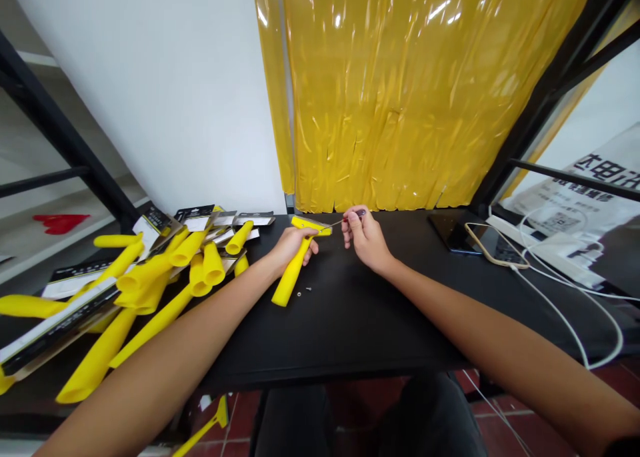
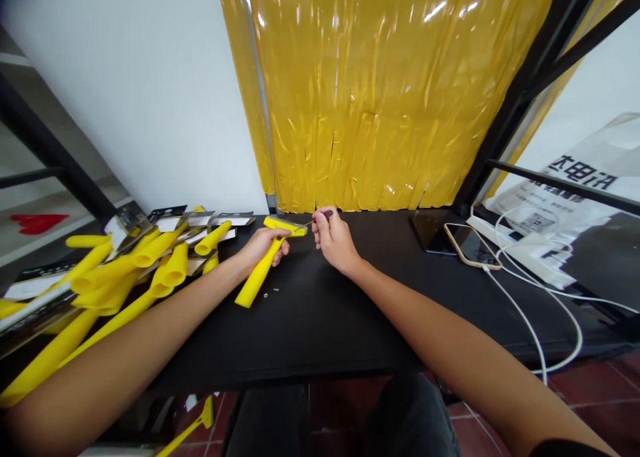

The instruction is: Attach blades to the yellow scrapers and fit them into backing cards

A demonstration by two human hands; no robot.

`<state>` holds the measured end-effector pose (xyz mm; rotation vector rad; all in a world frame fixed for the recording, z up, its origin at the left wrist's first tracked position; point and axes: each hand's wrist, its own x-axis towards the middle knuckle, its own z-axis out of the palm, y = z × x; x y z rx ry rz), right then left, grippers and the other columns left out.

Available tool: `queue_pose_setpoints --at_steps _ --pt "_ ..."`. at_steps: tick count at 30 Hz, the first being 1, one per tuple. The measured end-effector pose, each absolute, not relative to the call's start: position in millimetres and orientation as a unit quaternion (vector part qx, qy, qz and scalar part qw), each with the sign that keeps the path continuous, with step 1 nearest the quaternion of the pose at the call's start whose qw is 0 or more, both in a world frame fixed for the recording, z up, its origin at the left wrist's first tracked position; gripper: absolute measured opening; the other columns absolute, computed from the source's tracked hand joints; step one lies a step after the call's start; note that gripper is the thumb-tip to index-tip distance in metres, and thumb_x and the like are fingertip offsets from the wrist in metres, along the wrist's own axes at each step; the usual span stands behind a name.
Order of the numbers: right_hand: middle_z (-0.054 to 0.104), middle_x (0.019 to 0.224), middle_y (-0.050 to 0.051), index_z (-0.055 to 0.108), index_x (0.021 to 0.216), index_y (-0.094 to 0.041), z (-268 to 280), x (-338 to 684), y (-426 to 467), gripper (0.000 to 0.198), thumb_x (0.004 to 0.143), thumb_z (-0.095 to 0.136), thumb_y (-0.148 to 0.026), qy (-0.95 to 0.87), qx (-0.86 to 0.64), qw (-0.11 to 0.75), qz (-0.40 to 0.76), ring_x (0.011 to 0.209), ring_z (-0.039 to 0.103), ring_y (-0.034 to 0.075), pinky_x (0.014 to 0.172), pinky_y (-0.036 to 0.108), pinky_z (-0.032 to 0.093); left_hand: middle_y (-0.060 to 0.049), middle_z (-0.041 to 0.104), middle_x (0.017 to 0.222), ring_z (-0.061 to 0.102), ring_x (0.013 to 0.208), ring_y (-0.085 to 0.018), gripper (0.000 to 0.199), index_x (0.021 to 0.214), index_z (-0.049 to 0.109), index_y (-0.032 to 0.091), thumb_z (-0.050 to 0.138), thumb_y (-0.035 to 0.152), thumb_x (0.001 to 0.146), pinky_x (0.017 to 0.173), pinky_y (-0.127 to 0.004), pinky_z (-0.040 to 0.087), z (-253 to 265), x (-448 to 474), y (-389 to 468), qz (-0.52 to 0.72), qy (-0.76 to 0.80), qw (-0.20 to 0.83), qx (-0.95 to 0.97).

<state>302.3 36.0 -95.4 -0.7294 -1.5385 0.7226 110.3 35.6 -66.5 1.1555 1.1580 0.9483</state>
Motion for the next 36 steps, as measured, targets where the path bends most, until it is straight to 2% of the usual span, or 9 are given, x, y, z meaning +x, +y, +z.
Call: queue_pose_setpoints --at_steps 22,29,32,36 --pt "0.058 0.079 -0.003 0.051 0.103 -0.023 -92 302 36 0.038 0.101 0.045 -0.060 -0.671 -0.330 0.586 0.312 0.056 0.055 0.009 0.047 0.022 0.050 -0.005 0.060 0.049 0.044 0.031 -0.012 0.020 0.068 0.060 0.015 0.063 0.028 0.082 0.034 -0.026 0.034 -71 110 40 0.404 0.499 0.578 0.504" --pt "0.066 0.079 0.000 0.057 0.100 -0.021 -83 308 41 0.037 0.096 0.056 -0.058 -0.685 -0.314 0.568 0.331 0.056 0.058 0.011 0.048 0.024 0.049 -0.005 0.061 0.050 0.045 0.032 -0.012 0.018 0.074 0.062 0.014 0.065 0.029 0.082 0.035 -0.026 0.035 -73 109 41 0.414 0.504 0.564 0.506" --pt "0.066 0.072 0.001 0.062 0.095 -0.020 -76 313 43 0.038 0.093 0.060 -0.057 -0.686 -0.349 0.560 0.307 0.051 0.055 0.012 0.048 0.026 0.044 -0.005 0.062 0.053 0.046 0.033 -0.012 0.017 0.072 0.063 0.012 0.066 0.027 0.080 0.036 -0.026 0.036 -74 109 42 0.420 0.498 0.559 0.513" --pt "0.059 0.058 -0.002 0.064 0.080 -0.019 -73 316 46 0.035 0.090 0.065 -0.052 -0.687 -0.412 0.557 0.218 0.054 0.055 0.013 0.059 0.028 0.043 -0.004 0.059 0.051 0.048 0.035 -0.012 0.018 0.066 0.061 0.012 0.068 0.022 0.079 0.037 -0.025 0.037 -77 111 43 0.429 0.493 0.547 0.522"
